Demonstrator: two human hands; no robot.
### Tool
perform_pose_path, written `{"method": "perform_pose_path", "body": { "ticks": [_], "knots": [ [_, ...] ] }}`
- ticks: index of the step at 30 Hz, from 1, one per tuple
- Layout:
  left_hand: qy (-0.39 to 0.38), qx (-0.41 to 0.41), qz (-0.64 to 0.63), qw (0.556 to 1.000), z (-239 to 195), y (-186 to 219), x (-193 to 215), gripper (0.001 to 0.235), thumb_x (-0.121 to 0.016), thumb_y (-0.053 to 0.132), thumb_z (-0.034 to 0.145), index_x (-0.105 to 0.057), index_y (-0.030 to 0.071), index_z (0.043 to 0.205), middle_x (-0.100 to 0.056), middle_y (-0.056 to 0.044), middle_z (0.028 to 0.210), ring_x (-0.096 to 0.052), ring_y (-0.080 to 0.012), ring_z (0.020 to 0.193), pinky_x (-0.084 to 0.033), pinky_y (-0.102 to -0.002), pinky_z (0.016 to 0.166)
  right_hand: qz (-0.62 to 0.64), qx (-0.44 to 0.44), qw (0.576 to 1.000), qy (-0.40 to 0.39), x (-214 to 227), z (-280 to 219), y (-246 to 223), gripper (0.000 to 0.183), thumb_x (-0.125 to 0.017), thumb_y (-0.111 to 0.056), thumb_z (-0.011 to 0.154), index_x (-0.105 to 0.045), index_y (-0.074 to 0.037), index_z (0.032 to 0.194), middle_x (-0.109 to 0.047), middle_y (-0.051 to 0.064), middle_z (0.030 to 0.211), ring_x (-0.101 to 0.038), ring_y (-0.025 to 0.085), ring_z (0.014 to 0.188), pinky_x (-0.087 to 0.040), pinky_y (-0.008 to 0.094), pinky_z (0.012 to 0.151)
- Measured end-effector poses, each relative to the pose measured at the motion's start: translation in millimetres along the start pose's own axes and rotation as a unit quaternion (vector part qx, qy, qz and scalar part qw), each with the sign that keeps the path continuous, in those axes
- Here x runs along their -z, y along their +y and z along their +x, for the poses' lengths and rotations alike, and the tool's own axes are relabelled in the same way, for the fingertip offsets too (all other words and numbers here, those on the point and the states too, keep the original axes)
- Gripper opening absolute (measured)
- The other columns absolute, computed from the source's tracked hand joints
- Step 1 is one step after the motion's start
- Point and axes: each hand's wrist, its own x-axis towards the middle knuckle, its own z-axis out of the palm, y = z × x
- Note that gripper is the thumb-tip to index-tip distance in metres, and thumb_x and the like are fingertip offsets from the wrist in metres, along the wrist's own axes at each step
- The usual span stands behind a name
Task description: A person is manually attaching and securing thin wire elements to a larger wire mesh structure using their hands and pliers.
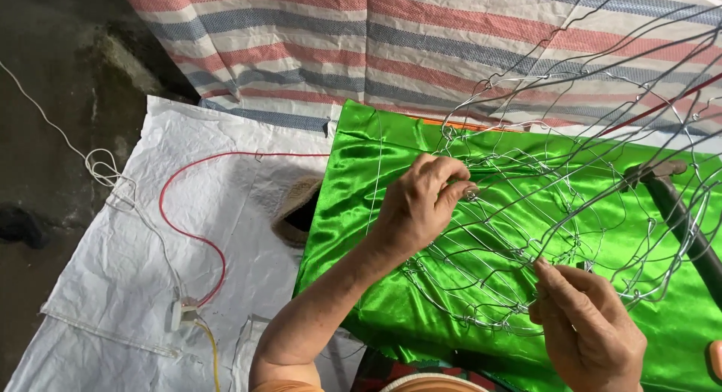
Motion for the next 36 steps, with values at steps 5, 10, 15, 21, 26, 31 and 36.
{"method": "perform_pose_path", "body": {
  "ticks": [5, 10, 15, 21, 26, 31, 36],
  "knots": [
    [0.032, -0.011, 0.026, 0.999, -6.9, 16.2, 12.6, 0.010, -0.072, 0.010, 0.093, -0.063, 0.004, 0.094, -0.063, -0.004, 0.072, -0.052, -0.0119, 0.053, -0.041, -0.026, 0.042, -0.008, -0.008, 1.000, 0.003, -0.4, -3.0, 1.8, 0.033, -0.069, 0.013, 0.090, -0.071, 0.001, 0.121, -0.071, 0.022, 0.114, -0.070, 0.015, 0.069, -0.059, 0.024, 0.056],
    [-0.014, -0.008, -0.029, 0.999, -11.8, 14.0, 21.7, 0.011, -0.077, 0.001, 0.085, -0.070, 0.000, 0.093, -0.071, -0.007, 0.077, -0.055, -0.0118, 0.053, -0.045, -0.026, 0.048, 0.039, -0.046, 0.998, 0.014, -0.7, -4.4, -4.8, 0.032, -0.067, 0.013, 0.089, -0.069, 0.005, 0.120, -0.069, 0.023, 0.109, -0.068, 0.015, 0.067, -0.059, 0.025, 0.057],
    [0.000, 0.013, -0.042, 0.999, -24.9, 7.0, 7.8, 0.012, -0.079, 0.001, 0.085, -0.073, 0.001, 0.096, -0.071, -0.008, 0.085, -0.059, -0.0111, 0.058, -0.050, -0.024, 0.049, 0.032, -0.034, 0.999, 0.019, -2.4, -5.3, -2.7, 0.032, -0.067, 0.015, 0.089, -0.069, 0.005, 0.120, -0.069, 0.023, 0.110, -0.067, 0.016, 0.067, -0.058, 0.025, 0.057],
    [-0.005, 0.013, -0.035, 0.999, -19.8, 5.0, 9.5, 0.015, -0.072, 0.001, 0.090, -0.069, 0.000, 0.104, -0.076, -0.009, 0.085, -0.068, -0.0148, 0.066, -0.055, -0.025, 0.051, 0.016, -0.031, 0.999, 0.019, -2.0, -4.4, 0.8, 0.030, -0.068, 0.015, 0.091, -0.070, 0.003, 0.119, -0.069, 0.023, 0.111, -0.067, 0.016, 0.068, -0.057, 0.025, 0.056],
    [-0.035, -0.023, -0.022, 0.999, -12.2, -7.6, 7.6, 0.028, -0.073, -0.004, 0.090, -0.068, -0.002, 0.117, -0.077, -0.015, 0.086, -0.065, -0.0110, 0.054, -0.050, -0.019, 0.038, 0.028, -0.045, 0.999, 0.013, -2.4, -5.1, 2.0, 0.029, -0.067, 0.013, 0.092, -0.070, 0.001, 0.119, -0.069, 0.022, 0.110, -0.068, 0.016, 0.069, -0.060, 0.025, 0.057],
    [-0.147, 0.004, -0.015, 0.989, 5.6, -18.4, 5.3, 0.028, -0.075, 0.012, 0.087, -0.074, 0.005, 0.114, -0.082, -0.006, 0.088, -0.058, -0.0044, 0.043, -0.047, -0.019, 0.034, 0.047, -0.034, 0.998, 0.013, -0.2, -2.2, -8.7, 0.034, -0.065, 0.018, 0.089, -0.068, 0.005, 0.120, -0.069, 0.024, 0.112, -0.067, 0.017, 0.067, -0.058, 0.024, 0.058],
    [-0.223, 0.045, -0.050, 0.972, 15.5, -23.5, 16.9, 0.030, -0.075, 0.025, 0.088, -0.076, 0.012, 0.115, -0.082, 0.000, 0.087, -0.050, -0.0029, 0.039, -0.046, -0.020, 0.039, 0.058, -0.027, 0.998, 0.011, 1.0, -2.8, -7.1, 0.033, -0.065, 0.016, 0.088, -0.068, 0.005, 0.120, -0.069, 0.023, 0.111, -0.068, 0.016, 0.068, -0.059, 0.023, 0.058]
  ]
}}
